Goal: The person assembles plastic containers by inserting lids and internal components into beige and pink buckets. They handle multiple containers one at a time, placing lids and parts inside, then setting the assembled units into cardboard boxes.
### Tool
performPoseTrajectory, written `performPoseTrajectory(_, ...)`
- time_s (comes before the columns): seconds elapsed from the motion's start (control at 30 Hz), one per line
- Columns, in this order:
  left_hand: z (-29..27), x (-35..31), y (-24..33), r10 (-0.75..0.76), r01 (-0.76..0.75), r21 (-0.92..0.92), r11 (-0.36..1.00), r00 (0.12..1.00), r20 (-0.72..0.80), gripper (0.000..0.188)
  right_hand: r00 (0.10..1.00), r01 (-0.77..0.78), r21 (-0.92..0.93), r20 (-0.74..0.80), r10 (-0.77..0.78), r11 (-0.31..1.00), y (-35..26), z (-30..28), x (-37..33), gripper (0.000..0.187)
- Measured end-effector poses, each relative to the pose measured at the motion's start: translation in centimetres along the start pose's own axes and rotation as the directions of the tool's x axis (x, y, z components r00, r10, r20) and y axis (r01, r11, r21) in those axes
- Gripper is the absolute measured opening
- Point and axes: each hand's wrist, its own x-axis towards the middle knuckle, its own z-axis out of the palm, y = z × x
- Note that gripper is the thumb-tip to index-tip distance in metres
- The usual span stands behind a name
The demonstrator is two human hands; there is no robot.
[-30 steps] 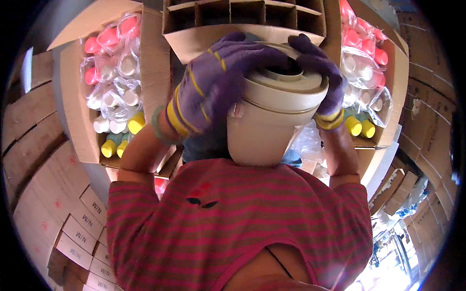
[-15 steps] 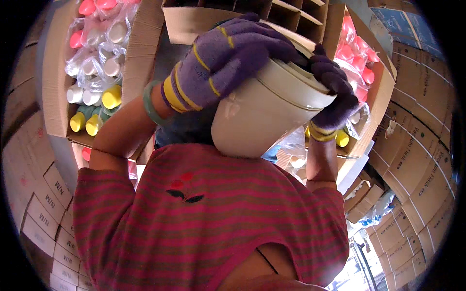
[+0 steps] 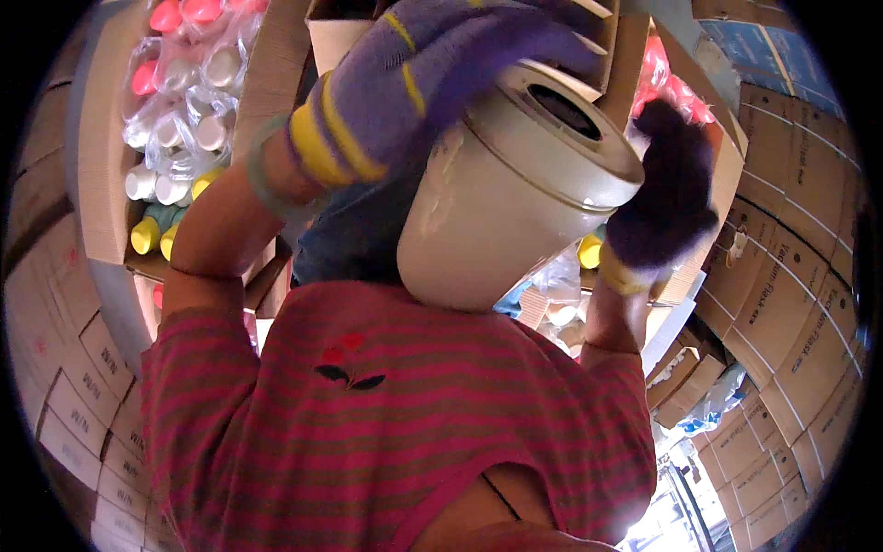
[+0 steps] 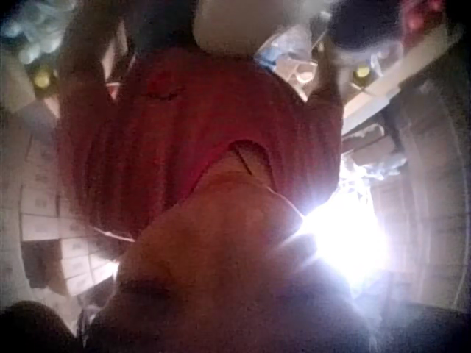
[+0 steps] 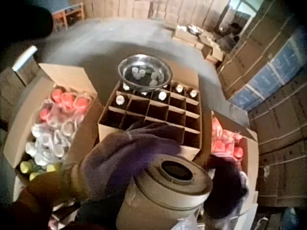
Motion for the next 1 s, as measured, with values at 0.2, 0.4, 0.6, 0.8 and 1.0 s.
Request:
performPoseTrajectory(0.2,1.1,-0.7,-4.6,0.052,-0.052,0.005,0.999,0.999,0.004,0.034,0.977,0.193,0.358,0.019,-0.213,0.914,-0.3,1.3,-0.8,0.048)
performPoseTrajectory(0.4,-0.9,2.6,-0.6,0.206,-0.201,-0.047,0.978,0.94,0.273,0.038,0.939,-0.328,0.665,0.153,0.308,0.671,5.2,3.7,-2.0,0.056)
performPoseTrajectory(0.6,-0.3,0.7,-5.8,-0.059,0.094,-0.195,0.976,0.982,0.181,0.04,0.936,0.346,0.366,-0.073,-0.344,0.864,-0.4,1.7,-0.3,0.036)
performPoseTrajectory(0.8,0.8,1.2,1.5,0.189,-0.208,0.048,0.977,0.949,0.253,0.037,0.91,-0.389,0.786,0.247,0.334,0.48,6.4,4.0,-2.3,0.049)
performPoseTrajectory(1.0,0.0,-1.1,-7.5,-0.166,0.193,-0.168,0.967,0.973,0.161,0.039,0.98,0.114,0.473,0.091,-0.177,0.874,-1.1,0.2,0.2,0.039)
